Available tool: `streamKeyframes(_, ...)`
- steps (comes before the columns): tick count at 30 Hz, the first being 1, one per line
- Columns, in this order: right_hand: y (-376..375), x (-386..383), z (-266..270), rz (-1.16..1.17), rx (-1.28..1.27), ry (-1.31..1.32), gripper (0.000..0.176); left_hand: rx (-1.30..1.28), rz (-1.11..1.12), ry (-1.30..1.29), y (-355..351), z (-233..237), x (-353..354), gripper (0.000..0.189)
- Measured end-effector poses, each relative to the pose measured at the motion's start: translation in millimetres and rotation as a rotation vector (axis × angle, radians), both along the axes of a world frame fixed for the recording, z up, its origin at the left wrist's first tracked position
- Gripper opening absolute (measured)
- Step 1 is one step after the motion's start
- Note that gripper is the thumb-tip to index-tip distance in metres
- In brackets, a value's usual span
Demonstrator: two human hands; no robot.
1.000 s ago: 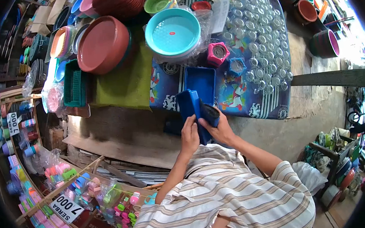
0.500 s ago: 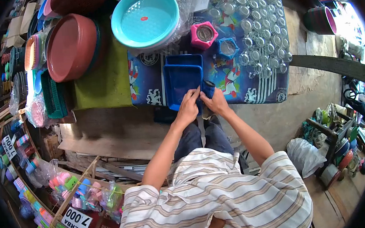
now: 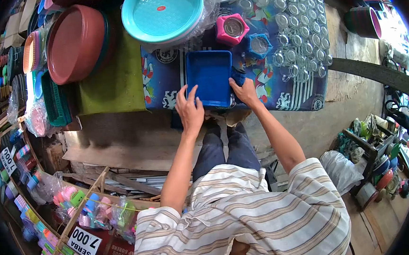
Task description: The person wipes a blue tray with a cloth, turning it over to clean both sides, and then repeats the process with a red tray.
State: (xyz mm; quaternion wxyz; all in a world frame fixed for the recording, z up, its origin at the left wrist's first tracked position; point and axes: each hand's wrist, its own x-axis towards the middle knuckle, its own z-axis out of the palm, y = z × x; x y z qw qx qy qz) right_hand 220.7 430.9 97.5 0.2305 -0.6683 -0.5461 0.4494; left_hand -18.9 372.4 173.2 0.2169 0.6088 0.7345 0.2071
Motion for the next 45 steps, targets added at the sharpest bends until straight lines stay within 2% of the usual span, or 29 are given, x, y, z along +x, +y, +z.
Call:
streamKeyframes(2, 2.0, -5.0, 14.8, -0.020, 0.015, 0.057, 0.046, -0.087, -0.004, 0.009, -17.3, -11.4, -15.5, 0.048)
streamKeyframes(4, 1.3, -4.8, 13.1, -0.047, -0.001, -0.079, 0.049, -0.190, 0.012, -0.156, -33.7, -24.0, -27.0, 0.050)
streamKeyframes(5, 1.1, -5.6, 19.5, -0.043, 0.000, -0.081, 0.049, -0.210, -0.019, -0.157, -41.2, -22.5, -30.2, 0.056)
streamKeyframes(7, -3.1, -4.7, 35.4, -0.095, 0.164, -0.118, 0.048, -0.228, -0.030, -0.212, -56.3, -20.2, -33.9, 0.057)
streamKeyframes(10, -6.9, -0.9, 59.1, -0.132, 0.191, -0.234, 0.047, -0.259, -0.028, -0.265, -79.4, -22.8, -36.6, 0.061)
streamKeyframes(11, -9.8, -2.7, 66.3, -0.149, 0.172, -0.198, 0.045, -0.268, -0.018, -0.284, -87.3, -24.9, -36.9, 0.061)
streamKeyframes(15, -20.2, -18.5, 74.3, -0.003, 0.362, -0.267, 0.048, -0.275, 0.042, -0.324, -121.4, -34.2, -38.2, 0.062)
streamKeyframes(18, -20.0, -39.8, 72.5, 0.132, 0.422, -0.216, 0.050, -0.260, 0.129, -0.383, -147.0, -39.5, -38.1, 0.061)
streamKeyframes(19, -18.0, -49.3, 71.1, 0.144, 0.318, -0.266, 0.051, -0.289, 0.171, -0.407, -155.3, -40.6, -38.6, 0.060)
streamKeyframes(22, -15.2, -69.2, 46.6, 0.233, 0.374, -0.212, 0.050, -0.330, 0.295, -0.486, -187.5, -56.9, -40.6, 0.057)
streamKeyframes(24, -19.3, -91.7, 45.1, 0.372, 0.377, -0.123, 0.048, -0.351, 0.394, -0.547, -212.8, -61.6, -41.5, 0.056)
streamKeyframes(27, -33.9, -145.2, 47.3, 0.577, 0.144, 0.173, 0.040, -0.422, 0.578, -0.661, -235.9, -71.0, -48.4, 0.054)
streamKeyframes(29, -50.0, -180.2, 44.6, 0.653, -0.181, 0.226, 0.031, -0.531, 0.702, -0.722, -255.5, -90.5, -55.1, 0.052)
streamKeyframes(30, -62.0, -191.7, 29.7, 0.677, -0.332, 0.205, 0.028, -0.527, 0.739, -0.741, -270.9, -107.4, -53.6, 0.052)
streamKeyframes(31, -73.5, -203.7, 12.2, 0.711, -0.344, 0.192, 0.028, -0.480, 0.836, -0.814, -284.4, -127.2, -52.7, 0.050)
streamKeyframes(33, -94.3, -222.4, -36.1, 0.690, -0.669, 0.239, 0.024, -0.429, 0.966, -0.905, -303.9, -168.5, -55.3, 0.049)
streamKeyframes(34, -104.0, -228.0, -60.0, 0.716, -0.690, 0.215, 0.024, -0.435, 1.068, -0.951, -315.8, -187.8, -53.7, 0.047)
streamKeyframes(36, -121.3, -240.4, -112.9, 0.674, -0.892, 0.099, 0.030, -0.439, 1.213, -1.010, -331.5, -229.0, -57.9, 0.045)
streamKeyframes(37, -134.0, -240.0, -140.2, 0.693, -0.926, 0.070, 0.030, -0.408, 1.297, -1.145, -341.7, -250.5, -61.4, 0.042)
streamKeyframes(38, -140.0, -243.1, -176.0, 0.711, -0.943, 0.049, 0.043, -0.363, 1.372, -1.276, -347.4, -275.6, -70.6, 0.039)
streamKeyframes(39, -144.5, -247.9, -208.5, 0.726, -0.958, 0.027, 0.056, -0.358, 1.444, -1.274, -350.5, -292.8, -80.2, 0.033)
streamKeyframes(40, -151.0, -256.2, -236.6, 0.739, -0.982, -0.004, 0.056, -0.358, 1.516, -1.276, -351.5, -307.0, -89.0, 0.028)
streamKeyframes(42, -168.4, -277.0, -285.3, 0.588, -1.044, -0.306, 0.040, -0.351, 1.581, -1.332, -365.3, -362.4, -97.3, 0.029)
streamKeyframes(43, -173.7, -294.1, -292.0, 0.634, -0.969, -0.272, 0.046, -0.353, 1.595, -1.355, -368.7, -388.1, -103.3, 0.030)
streamKeyframes(45, -183.3, -303.0, -351.7, 0.749, -0.895, -0.394, 0.049, -0.372, 1.591, -1.385, -378.4, -441.4, -111.5, 0.030)
